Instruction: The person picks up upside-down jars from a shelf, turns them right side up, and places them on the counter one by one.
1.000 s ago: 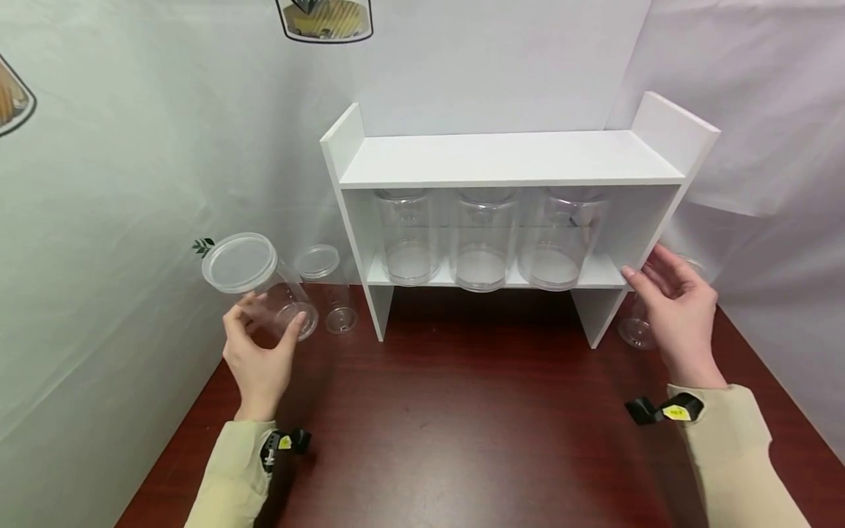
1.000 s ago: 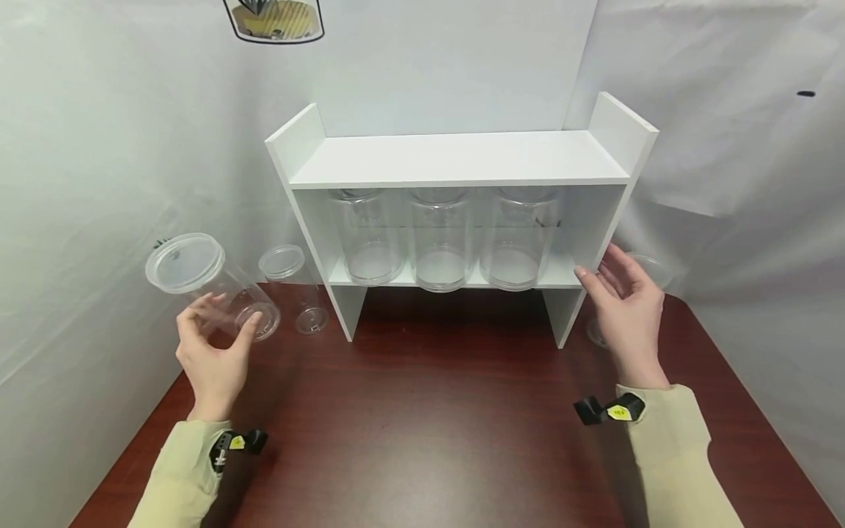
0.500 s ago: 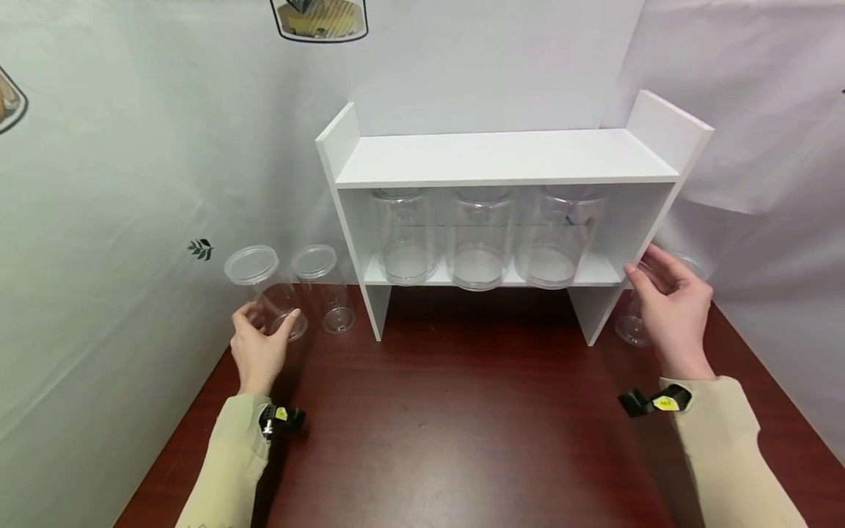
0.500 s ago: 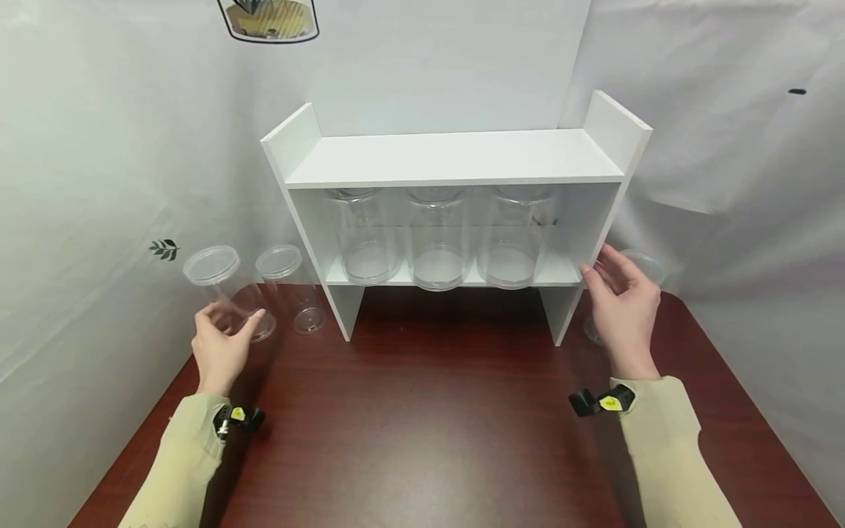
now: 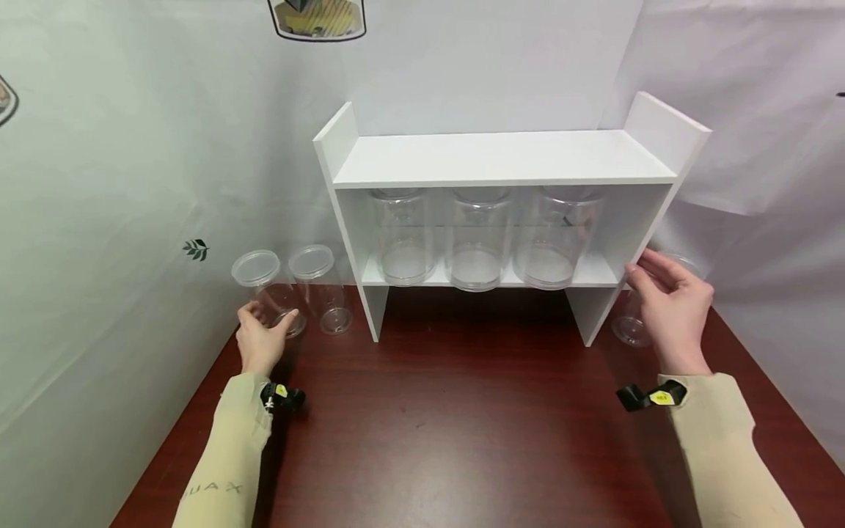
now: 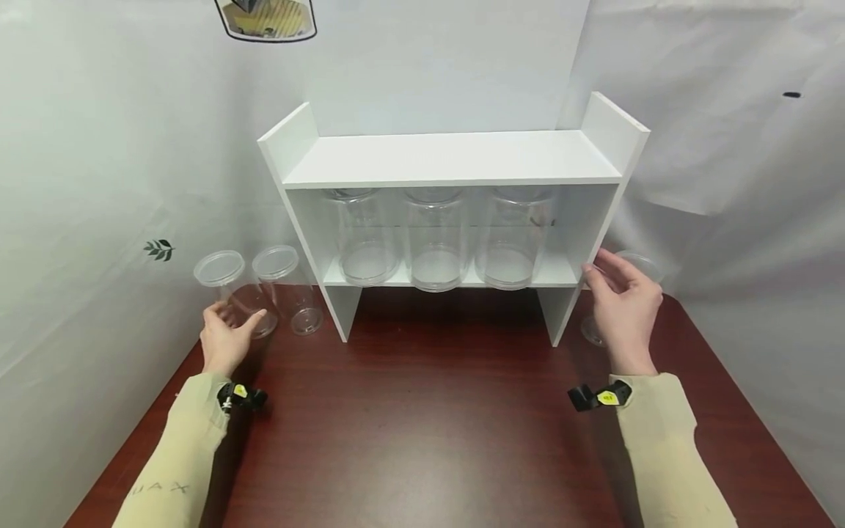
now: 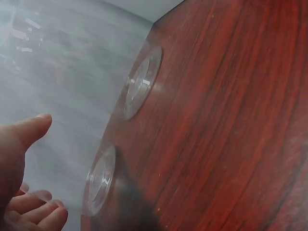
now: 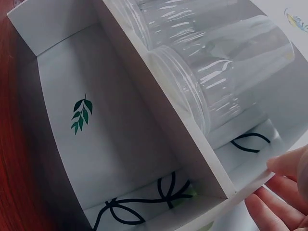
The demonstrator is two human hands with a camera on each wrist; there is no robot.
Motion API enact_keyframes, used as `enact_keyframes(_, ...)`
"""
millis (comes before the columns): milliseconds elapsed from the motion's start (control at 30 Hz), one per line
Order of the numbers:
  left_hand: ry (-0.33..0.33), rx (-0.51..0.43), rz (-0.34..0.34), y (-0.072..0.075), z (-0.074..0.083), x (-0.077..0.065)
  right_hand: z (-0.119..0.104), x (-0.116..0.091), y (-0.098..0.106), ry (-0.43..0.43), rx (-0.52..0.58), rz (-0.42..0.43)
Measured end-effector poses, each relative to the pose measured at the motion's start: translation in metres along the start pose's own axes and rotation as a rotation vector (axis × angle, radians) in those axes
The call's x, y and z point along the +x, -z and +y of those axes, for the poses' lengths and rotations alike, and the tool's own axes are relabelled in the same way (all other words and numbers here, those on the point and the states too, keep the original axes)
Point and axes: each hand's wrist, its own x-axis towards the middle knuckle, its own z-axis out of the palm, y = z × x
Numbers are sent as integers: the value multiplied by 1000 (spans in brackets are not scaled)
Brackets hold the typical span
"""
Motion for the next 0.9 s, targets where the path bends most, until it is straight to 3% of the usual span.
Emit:
enact_keyframes(367, -11, -68, -10, -2, -9, 8, 2, 2, 2, 9, -46, -7)
enact_keyframes(533, -26, -81, 7, 5, -10, 3, 2, 2, 1, -1, -55, -11)
enact_keyframes(700, -47, -160, 118, 13, 2, -14, 0, 1, 1, -21, -33, -6)
enact_keyframes(900, -209, -260, 243, 22, 26, -39, 0, 1, 0, -20, 80, -1)
